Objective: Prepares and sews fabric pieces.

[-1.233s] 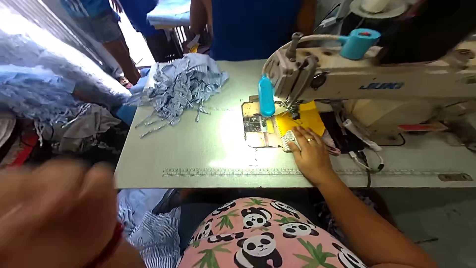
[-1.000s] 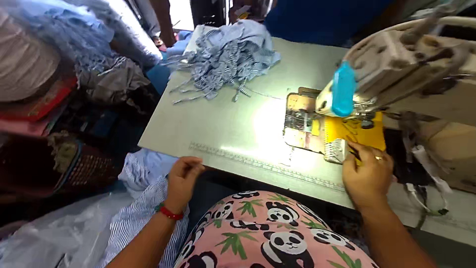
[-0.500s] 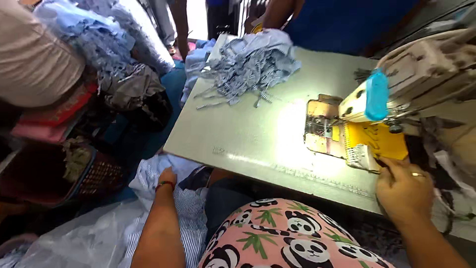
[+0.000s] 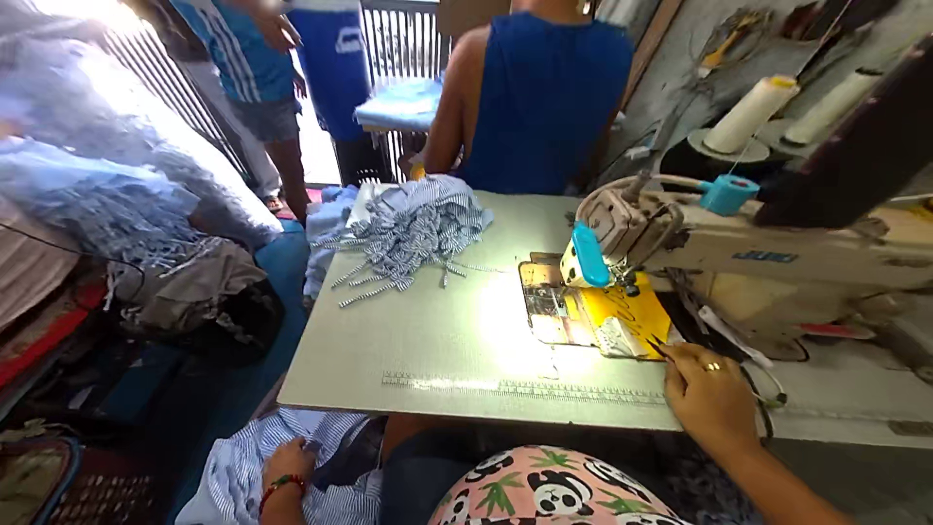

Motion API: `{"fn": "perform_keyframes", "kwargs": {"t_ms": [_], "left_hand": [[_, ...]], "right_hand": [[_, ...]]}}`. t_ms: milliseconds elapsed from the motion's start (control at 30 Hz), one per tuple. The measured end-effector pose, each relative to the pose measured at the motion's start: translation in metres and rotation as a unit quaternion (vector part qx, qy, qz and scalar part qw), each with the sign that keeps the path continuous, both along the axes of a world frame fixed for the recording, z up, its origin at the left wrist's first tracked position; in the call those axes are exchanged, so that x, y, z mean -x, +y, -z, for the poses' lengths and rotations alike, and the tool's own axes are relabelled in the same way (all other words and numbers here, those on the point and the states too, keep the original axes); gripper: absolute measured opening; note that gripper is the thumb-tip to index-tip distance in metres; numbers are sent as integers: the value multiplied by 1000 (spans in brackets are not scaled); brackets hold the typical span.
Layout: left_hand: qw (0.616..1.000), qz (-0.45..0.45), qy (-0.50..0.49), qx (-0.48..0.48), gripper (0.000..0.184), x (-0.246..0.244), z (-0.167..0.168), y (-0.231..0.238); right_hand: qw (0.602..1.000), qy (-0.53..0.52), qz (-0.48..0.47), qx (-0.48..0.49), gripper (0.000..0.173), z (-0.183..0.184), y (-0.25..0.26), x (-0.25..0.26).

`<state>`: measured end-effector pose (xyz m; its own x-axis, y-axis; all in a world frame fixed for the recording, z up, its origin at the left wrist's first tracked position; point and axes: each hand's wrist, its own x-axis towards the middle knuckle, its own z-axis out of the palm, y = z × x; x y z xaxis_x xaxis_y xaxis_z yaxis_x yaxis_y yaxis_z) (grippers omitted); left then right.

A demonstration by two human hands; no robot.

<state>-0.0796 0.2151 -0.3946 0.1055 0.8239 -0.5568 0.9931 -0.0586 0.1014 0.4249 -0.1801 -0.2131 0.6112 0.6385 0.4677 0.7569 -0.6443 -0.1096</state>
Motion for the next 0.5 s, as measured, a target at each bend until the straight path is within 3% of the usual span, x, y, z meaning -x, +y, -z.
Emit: {"fn": "perform_keyframes", "kwargs": {"t_ms": [67, 133, 267, 333, 400, 500], "left_hand": [[995, -57, -85, -3, 44, 2, -14, 5], [974, -121, -178, -68, 45, 14, -32, 7], [892, -194, -322, -253, 40, 39, -105, 4], [834, -204, -380, -344, 38, 52, -148, -2], [751, -205, -466, -420, 41, 58, -193, -11], [628, -182, -610, -448, 40, 55, -256, -33]], "right_hand": [[999, -28, -18, -38, 36, -1, 2, 0], [995, -46, -39, -74, 38, -3, 4, 2], [986, -61, -80, -132, 37, -9, 12, 12], [980, -66, -108, -155, 35, -13, 17, 19], [969, -55, -145, -192, 32, -18, 25, 29], [941, 3, -235, -243, 25, -35, 44, 52]]}}
